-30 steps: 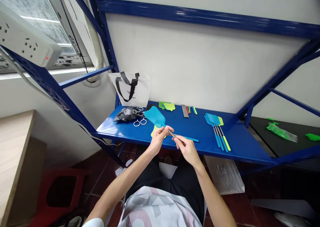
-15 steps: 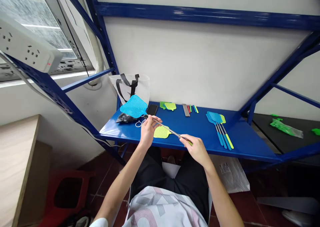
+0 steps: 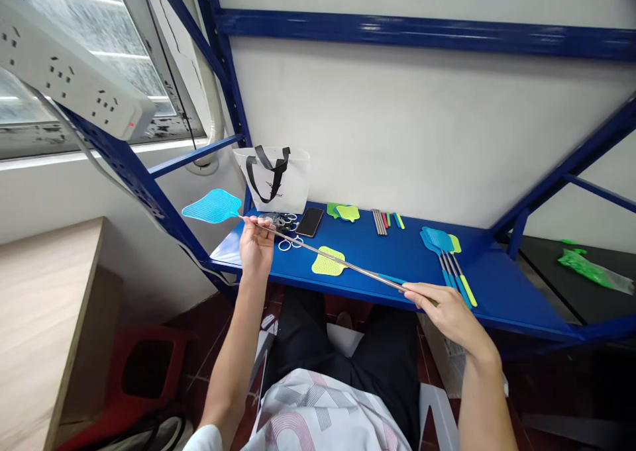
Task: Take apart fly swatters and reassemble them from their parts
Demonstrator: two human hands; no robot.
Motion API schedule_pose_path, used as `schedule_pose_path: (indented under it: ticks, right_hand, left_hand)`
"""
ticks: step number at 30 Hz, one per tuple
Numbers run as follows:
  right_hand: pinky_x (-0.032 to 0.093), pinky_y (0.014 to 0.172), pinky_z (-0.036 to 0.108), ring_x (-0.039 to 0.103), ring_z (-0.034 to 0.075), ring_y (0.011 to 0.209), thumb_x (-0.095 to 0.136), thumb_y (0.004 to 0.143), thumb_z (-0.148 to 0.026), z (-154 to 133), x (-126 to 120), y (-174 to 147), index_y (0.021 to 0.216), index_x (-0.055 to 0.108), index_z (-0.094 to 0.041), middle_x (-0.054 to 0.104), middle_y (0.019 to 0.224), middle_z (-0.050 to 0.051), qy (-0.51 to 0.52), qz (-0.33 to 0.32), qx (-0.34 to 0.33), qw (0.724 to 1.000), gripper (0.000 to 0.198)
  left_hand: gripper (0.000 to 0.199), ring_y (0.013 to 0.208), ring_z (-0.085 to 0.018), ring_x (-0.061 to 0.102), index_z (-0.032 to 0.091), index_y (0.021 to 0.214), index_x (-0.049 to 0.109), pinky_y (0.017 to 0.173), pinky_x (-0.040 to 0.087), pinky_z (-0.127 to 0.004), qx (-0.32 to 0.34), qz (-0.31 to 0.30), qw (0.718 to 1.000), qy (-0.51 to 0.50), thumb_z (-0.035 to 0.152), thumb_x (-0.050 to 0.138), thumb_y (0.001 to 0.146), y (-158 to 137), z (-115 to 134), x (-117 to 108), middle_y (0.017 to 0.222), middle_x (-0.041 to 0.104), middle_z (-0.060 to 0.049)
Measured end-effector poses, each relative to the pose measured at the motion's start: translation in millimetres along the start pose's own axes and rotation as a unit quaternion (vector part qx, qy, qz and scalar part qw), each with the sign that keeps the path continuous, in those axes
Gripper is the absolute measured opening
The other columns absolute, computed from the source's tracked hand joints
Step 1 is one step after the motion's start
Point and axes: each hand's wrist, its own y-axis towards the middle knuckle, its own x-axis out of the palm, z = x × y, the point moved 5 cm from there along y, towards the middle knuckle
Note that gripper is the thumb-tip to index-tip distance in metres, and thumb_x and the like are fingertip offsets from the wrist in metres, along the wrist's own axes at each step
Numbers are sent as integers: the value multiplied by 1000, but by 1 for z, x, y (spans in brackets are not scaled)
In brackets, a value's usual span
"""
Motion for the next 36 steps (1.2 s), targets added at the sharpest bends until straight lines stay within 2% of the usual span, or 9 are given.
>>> schedule_pose_path:
  ticks: [3,7,15,17,22,27,30,33,36]
  right_hand:
    - [69,92,42,83,32,110,64,104,-52,17,-13,-4,122,88,-31,85,123,4,15,-21,36,999,36]
    - [69,95,45,82,33,111,66,102,-57,27,-20,-4,120,88,-32,85,123,5,15,-10,59,998,38]
    - [66,101,49,80,35,118,67,100,-58,32,-25,-2,119,89,-32,84,125,6,-11,9,59,998,38]
    - [66,101,48,80,35,119,67,101,-57,29,-18,2,120,89,-32,84,126,6,-5,12,46,999,38]
    - [67,97,44,81,33,115,63,106,-50,4,15,19,118,89,-31,85,121,6,6,43,-7,999,34]
    - [67,89,41,83,31,108,59,109,-46,-18,35,25,117,88,-32,86,115,6,-11,72,-31,997,34]
    - [67,93,42,82,32,112,58,110,-42,-35,50,26,119,88,-32,86,118,6,-13,80,-43,996,33]
    - [64,104,43,79,31,122,55,111,-36,-56,72,30,126,85,-32,84,127,7,35,76,-76,994,35]
    - [64,102,42,79,30,121,53,112,-35,-65,84,35,128,84,-30,83,128,8,84,86,-80,989,35]
  left_hand:
    - [29,80,-12,73,20,92,66,85,61,-25,-15,-19,1000,19,43,78,104,1,-2,2,82,70,1]
    - [28,77,-13,72,20,102,70,83,61,-27,-22,-29,999,32,47,80,102,-6,-16,5,81,70,1]
    - [33,73,-9,71,20,89,61,85,59,-24,-20,9,1000,-4,44,79,102,-8,-53,-6,85,74,1]
    - [35,79,-10,75,20,90,61,90,60,-26,-18,-4,1000,21,48,81,100,-21,-68,0,91,78,-1]
    - [44,115,-25,80,21,98,65,111,59,-44,-69,-53,994,64,60,85,93,-75,-110,23,119,83,-12]
    - [50,115,-28,81,21,98,65,116,56,-50,-99,-52,991,77,65,86,89,-107,-128,26,121,83,-13]
    - [49,120,-30,79,21,96,69,117,54,-50,-117,-69,986,96,67,86,88,-130,-138,25,119,84,-13]
    - [51,118,-32,79,20,98,74,112,57,-51,-162,-89,977,109,70,80,91,-158,-153,27,117,84,-16]
    - [52,112,-33,80,18,98,76,104,60,-49,-168,-113,971,129,70,80,91,-168,-157,33,112,84,-16]
